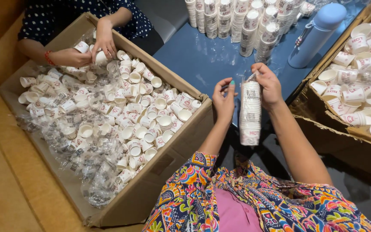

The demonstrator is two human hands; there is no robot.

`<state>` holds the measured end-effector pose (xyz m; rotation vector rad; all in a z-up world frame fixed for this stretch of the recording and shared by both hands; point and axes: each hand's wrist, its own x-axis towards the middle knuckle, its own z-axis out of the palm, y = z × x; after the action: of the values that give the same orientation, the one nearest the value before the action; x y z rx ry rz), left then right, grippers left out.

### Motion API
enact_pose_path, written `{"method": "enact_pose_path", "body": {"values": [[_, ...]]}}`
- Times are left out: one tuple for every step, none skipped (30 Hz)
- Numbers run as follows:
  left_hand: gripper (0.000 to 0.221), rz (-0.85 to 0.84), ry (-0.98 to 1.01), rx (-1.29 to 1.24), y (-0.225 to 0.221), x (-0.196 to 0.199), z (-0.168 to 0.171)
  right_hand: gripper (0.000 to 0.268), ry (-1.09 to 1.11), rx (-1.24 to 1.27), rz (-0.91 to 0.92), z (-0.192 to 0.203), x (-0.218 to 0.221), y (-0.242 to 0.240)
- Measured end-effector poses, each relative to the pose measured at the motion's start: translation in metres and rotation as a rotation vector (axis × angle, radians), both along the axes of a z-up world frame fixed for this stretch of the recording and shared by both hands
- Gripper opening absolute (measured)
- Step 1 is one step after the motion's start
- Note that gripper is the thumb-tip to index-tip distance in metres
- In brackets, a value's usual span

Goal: Manually sorting and packaging small paper cups from a bulk box into smaller stacks or plastic sleeves.

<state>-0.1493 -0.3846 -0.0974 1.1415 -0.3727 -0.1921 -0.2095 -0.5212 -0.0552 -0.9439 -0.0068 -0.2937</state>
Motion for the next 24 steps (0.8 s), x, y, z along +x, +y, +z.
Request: {"method": "enact_pose_path", "body": {"values": [[0.024, 0.001, 0.026, -0.05, -0.003, -0.004, -0.008, 0.01, -0.05, -0.018, -0.069, -0.005, 0.001, -0.002], [0.024, 0.0, 0.027, -0.048, -0.004, -0.011, -0.003, 0.01, -0.05, -0.017, -0.071, -0.009, 0.003, -0.001], [0.027, -0.088, 0.042, -0.122, -0.005, -0.019, 0.001, 0.011, -0.05, -0.026, -0.152, -0.013, 0.005, 0.0], [0.03, -0.171, 0.059, -0.195, -0.005, -0.027, 0.005, 0.012, -0.048, -0.035, -0.229, -0.017, 0.007, 0.002], [0.03, -0.167, 0.063, -0.193, -0.004, -0.029, 0.009, 0.012, -0.044, -0.033, -0.225, -0.017, 0.009, 0.009], [0.032, -0.194, 0.072, -0.205, -0.003, -0.031, 0.014, 0.019, -0.103, -0.218, -0.487, -0.016, 0.01, 0.015], [0.035, -0.221, 0.08, -0.217, -0.003, -0.033, 0.018, 0.027, -0.169, -0.409, -0.742, -0.015, 0.012, 0.021], [0.035, -0.218, 0.082, -0.217, -0.003, -0.032, 0.014, 0.027, -0.167, -0.409, -0.739, -0.008, 0.008, 0.028], [0.03, -0.19, 0.07, -0.234, -0.004, -0.031, 0.011, 0.029, -0.15, -0.579, -0.98, 0.0, 0.005, 0.035], [0.026, -0.165, 0.055, -0.251, -0.006, -0.029, 0.008, 0.03, -0.13, -0.749, -1.226, 0.008, 0.001, 0.041], [0.026, -0.166, 0.055, -0.251, -0.006, -0.029, 0.009, 0.03, -0.13, -0.749, -1.227, 0.005, 0.001, 0.04], [0.022, -0.154, 0.024, -0.252, -0.006, -0.029, 0.01, 0.018, -0.202, -0.607, -1.034, 0.002, -0.001, 0.038], [0.019, -0.143, -0.008, -0.253, -0.006, -0.03, 0.012, 0.008, -0.27, -0.466, -0.839, -0.001, -0.002, 0.037], [0.019, -0.143, -0.006, -0.253, -0.006, -0.03, 0.011, 0.008, -0.268, -0.466, -0.839, -0.004, -0.002, 0.033], [0.017, -0.162, -0.002, -0.244, -0.006, -0.031, 0.01, 0.013, -0.228, -0.532, -0.768, -0.008, -0.002, 0.029], [0.016, -0.181, 0.002, -0.235, -0.006, -0.031, 0.009, 0.027, -0.189, -0.598, -0.695, -0.011, -0.002, 0.025], [0.016, -0.181, 0.002, -0.235, -0.006, -0.03, 0.01, 0.027, -0.189, -0.598, -0.695, -0.008, -0.002, 0.027], [0.016, -0.189, 0.022, -0.255, -0.007, -0.028, 0.011, 0.032, -0.181, -0.577, -0.615, -0.004, -0.002, 0.029], [0.016, -0.197, 0.042, -0.275, -0.007, -0.027, 0.013, 0.037, -0.174, -0.556, -0.536, 0.0, -0.002, 0.03], [0.016, -0.197, 0.043, -0.277, -0.007, -0.028, 0.017, 0.037, -0.173, -0.558, -0.536, 0.002, -0.002, 0.031], [0.015, -0.202, 0.075, -0.305, -0.007, -0.029, 0.022, 0.036, -0.117, -0.532, -0.502, 0.004, -0.002, 0.032], [0.015, -0.205, 0.107, -0.332, -0.005, -0.03, 0.027, 0.036, -0.062, -0.504, -0.465, 0.006, -0.001, 0.035], [0.015, -0.203, 0.107, -0.331, -0.006, -0.028, 0.021, 0.036, -0.062, -0.504, -0.462, 0.011, 0.0, 0.037], [0.016, -0.219, 0.155, -0.336, -0.007, -0.026, 0.015, 0.035, -0.041, -0.495, -0.44, 0.015, 0.0, 0.04]]}}
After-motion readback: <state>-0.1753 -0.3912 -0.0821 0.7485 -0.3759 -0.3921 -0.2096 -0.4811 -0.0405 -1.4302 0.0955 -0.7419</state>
